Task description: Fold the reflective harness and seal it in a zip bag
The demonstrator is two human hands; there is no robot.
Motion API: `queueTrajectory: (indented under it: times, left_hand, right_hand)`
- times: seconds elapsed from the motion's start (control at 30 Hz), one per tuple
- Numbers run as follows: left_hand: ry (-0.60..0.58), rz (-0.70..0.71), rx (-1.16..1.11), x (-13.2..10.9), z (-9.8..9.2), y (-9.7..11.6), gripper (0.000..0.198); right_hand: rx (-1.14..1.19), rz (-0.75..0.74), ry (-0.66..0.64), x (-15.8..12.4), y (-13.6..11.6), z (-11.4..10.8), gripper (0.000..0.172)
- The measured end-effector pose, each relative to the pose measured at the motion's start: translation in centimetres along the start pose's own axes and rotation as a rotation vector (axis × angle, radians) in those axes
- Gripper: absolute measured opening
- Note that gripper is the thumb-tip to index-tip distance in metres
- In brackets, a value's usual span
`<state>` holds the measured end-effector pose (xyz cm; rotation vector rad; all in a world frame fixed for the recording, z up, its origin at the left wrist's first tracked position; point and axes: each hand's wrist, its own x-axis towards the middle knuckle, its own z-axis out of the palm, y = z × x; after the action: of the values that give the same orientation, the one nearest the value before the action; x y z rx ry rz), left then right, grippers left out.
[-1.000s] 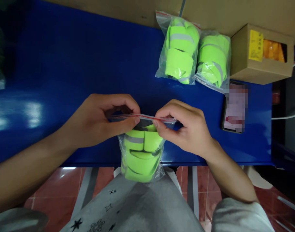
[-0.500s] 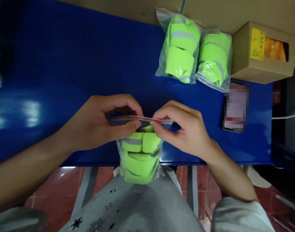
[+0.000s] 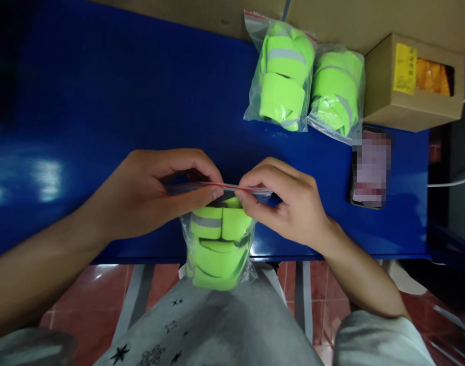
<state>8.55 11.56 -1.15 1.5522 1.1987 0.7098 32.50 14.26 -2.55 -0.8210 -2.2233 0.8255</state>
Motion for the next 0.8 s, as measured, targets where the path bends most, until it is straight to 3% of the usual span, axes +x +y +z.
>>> queueTrajectory:
  times: [0.27,0.6,0.8]
  left_hand:
    - [0.064,0.021,0.050,0.06,-0.68,0.12,0.008]
    - [0.014,0.060,0.135,-0.01,-0.10,-0.62,0.008]
    - [0.002,-0.008,0.084,0.18,-0.05,-0.34,0.007]
  right_hand:
    - [-0.034,0.020,0.045,0.15,-0.01,0.05,0.008]
    - [-0.037,0.011,0.050,0.10,0.33,0.24,0.008]
    - [-0.027,0.000,0.049,0.03,0.25,0.36,0.009]
